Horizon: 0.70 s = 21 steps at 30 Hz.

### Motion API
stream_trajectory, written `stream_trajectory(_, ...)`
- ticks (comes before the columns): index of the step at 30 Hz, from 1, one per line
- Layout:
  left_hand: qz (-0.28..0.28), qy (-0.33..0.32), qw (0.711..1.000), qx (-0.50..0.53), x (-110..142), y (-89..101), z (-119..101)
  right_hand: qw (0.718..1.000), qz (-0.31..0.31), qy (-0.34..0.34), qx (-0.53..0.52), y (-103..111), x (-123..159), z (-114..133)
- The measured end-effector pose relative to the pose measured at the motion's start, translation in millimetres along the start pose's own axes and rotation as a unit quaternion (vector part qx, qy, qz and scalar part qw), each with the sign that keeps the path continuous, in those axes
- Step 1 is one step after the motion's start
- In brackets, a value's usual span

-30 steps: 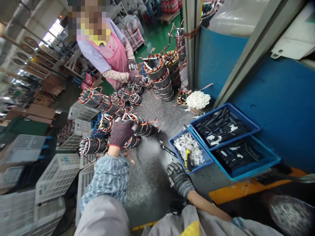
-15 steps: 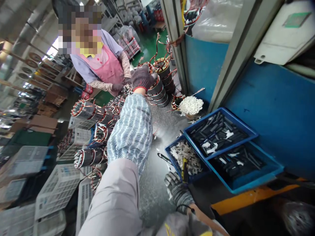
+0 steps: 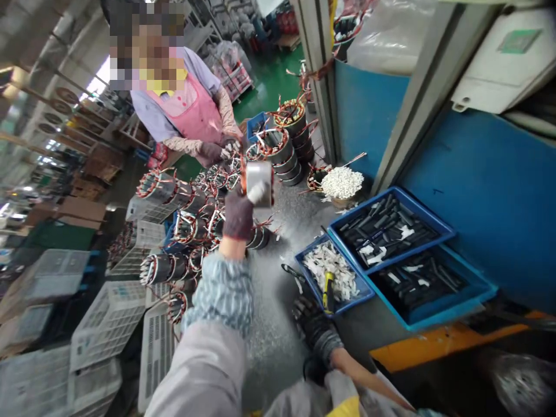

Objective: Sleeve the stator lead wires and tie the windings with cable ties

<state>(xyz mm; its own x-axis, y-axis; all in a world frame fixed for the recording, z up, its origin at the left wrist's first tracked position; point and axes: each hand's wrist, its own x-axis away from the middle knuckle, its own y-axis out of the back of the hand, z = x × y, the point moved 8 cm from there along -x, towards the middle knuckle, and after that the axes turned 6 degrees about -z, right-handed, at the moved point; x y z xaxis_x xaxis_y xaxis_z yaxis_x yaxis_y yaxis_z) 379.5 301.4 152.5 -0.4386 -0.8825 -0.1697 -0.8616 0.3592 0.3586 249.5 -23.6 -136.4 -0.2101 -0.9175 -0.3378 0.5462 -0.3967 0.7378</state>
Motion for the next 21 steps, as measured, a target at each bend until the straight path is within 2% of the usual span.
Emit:
stream_trajectory(2, 0.049, 0.083, 0.995, -0.002, 80.4, 19.8, 26.4, 0.998, 0.059, -0.021, 0.005, -27.3, -0.2, -9.4)
stream_trajectory(4, 0.071, 0.169, 0.982, -0.035, 152.0, 41.6, 61.2, 0.993, 0.108, -0.042, -0.002, -44.0, 5.4, -17.3)
stream_trajectory(6, 0.092, 0.240, 0.960, -0.109, 208.9, 60.7, 101.4, 0.991, 0.124, -0.052, -0.018, -48.9, 11.6, -20.9)
stream_trajectory(7, 0.098, 0.258, 0.943, -0.184, 230.7, 70.9, 121.2, 0.990, 0.124, -0.056, -0.026, -49.2, 14.2, -21.7)
stream_trajectory(8, 0.114, 0.266, 0.914, -0.284, 249.2, 79.9, 139.7, 0.990, 0.124, -0.058, -0.034, -49.4, 16.4, -21.8)
stream_trajectory(9, 0.139, 0.267, 0.871, -0.388, 265.0, 87.7, 156.2, 0.989, 0.125, -0.060, -0.042, -49.8, 18.3, -21.8)
stream_trajectory(11, 0.206, 0.254, 0.764, -0.556, 289.4, 99.7, 178.9, 0.988, 0.129, -0.067, -0.052, -51.8, 21.1, -21.9)
stream_trajectory(12, 0.240, 0.245, 0.721, -0.602, 298.0, 104.3, 183.5, 0.987, 0.131, -0.072, -0.056, -53.0, 22.1, -22.1)
stream_trajectory(13, 0.269, 0.236, 0.692, -0.627, 303.5, 108.2, 183.0, 0.986, 0.134, -0.076, -0.059, -54.2, 22.8, -22.3)
stream_trajectory(14, 0.292, 0.225, 0.678, -0.636, 304.8, 111.1, 176.9, 0.985, 0.137, -0.081, -0.060, -55.0, 23.3, -22.4)
stream_trajectory(15, 0.311, 0.209, 0.678, -0.632, 301.2, 111.2, 165.5, 0.985, 0.140, -0.086, -0.061, -55.5, 23.5, -22.5)
stream_trajectory(17, 0.348, 0.150, 0.708, -0.595, 277.6, 98.5, 129.5, 0.983, 0.147, -0.095, -0.060, -55.8, 23.2, -22.4)
stream_trajectory(18, 0.363, 0.100, 0.736, -0.562, 256.8, 83.5, 105.6, 0.982, 0.152, -0.099, -0.060, -56.0, 22.8, -22.2)
stream_trajectory(19, 0.373, 0.038, 0.765, -0.523, 230.4, 63.6, 78.9, 0.980, 0.160, -0.103, -0.059, -56.6, 22.3, -21.7)
stream_trajectory(21, 0.331, -0.109, 0.806, -0.478, 158.8, 19.2, 23.1, 0.976, 0.184, -0.102, -0.056, -59.2, 20.9, -19.3)
